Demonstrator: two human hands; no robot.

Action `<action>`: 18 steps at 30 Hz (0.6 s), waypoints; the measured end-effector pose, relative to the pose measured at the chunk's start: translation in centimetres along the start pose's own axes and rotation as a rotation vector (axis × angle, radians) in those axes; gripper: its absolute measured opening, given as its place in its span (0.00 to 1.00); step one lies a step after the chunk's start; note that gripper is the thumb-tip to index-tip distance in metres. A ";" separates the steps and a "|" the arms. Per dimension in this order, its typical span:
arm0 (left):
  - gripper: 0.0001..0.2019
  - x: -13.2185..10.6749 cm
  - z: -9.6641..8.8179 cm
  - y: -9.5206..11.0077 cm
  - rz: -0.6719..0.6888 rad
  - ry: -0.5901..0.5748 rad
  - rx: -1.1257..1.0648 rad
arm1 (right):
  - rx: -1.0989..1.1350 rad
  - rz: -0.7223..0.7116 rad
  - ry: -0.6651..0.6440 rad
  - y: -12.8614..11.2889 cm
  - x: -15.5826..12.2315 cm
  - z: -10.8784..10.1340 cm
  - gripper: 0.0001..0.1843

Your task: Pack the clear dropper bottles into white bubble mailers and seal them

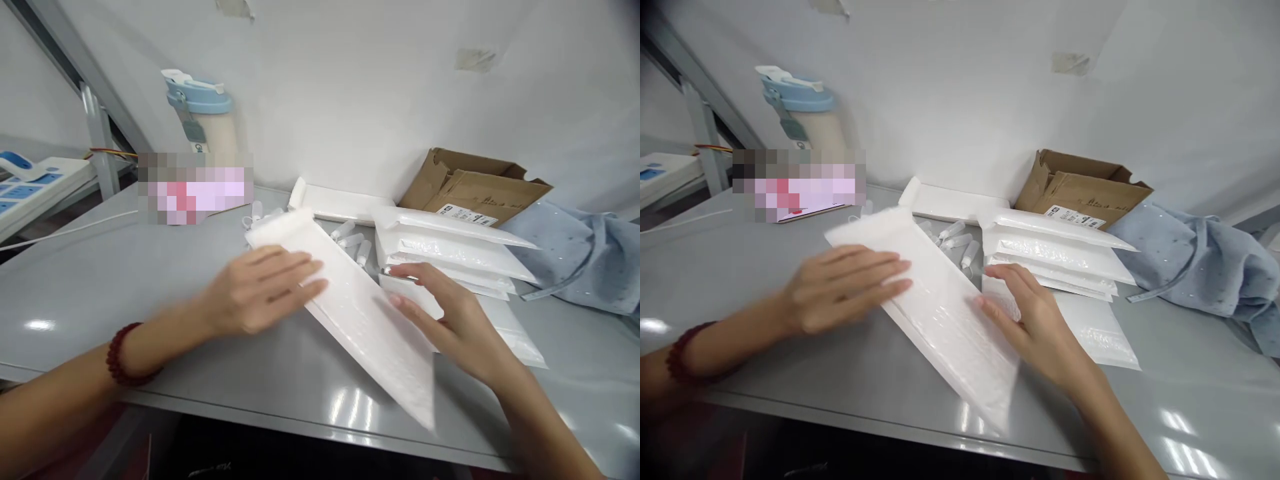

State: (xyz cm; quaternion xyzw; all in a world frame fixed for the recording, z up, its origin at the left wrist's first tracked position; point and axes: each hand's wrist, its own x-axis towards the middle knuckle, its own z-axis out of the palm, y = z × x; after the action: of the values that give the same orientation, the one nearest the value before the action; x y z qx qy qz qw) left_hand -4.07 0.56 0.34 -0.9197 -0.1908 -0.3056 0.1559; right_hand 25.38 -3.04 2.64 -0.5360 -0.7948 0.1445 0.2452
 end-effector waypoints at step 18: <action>0.11 2.2 -0.1 0.9 -0.948 -0.330 -0.902 | 0.003 -0.300 0.034 0.4 0.3 0.0 0.10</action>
State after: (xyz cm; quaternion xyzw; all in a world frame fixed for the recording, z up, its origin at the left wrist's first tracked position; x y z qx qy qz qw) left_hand -2.10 0.33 1.65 -0.7461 -0.4490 -0.2464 -0.4254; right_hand 25.58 -2.61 2.51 -0.4132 -0.8615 0.0981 0.2782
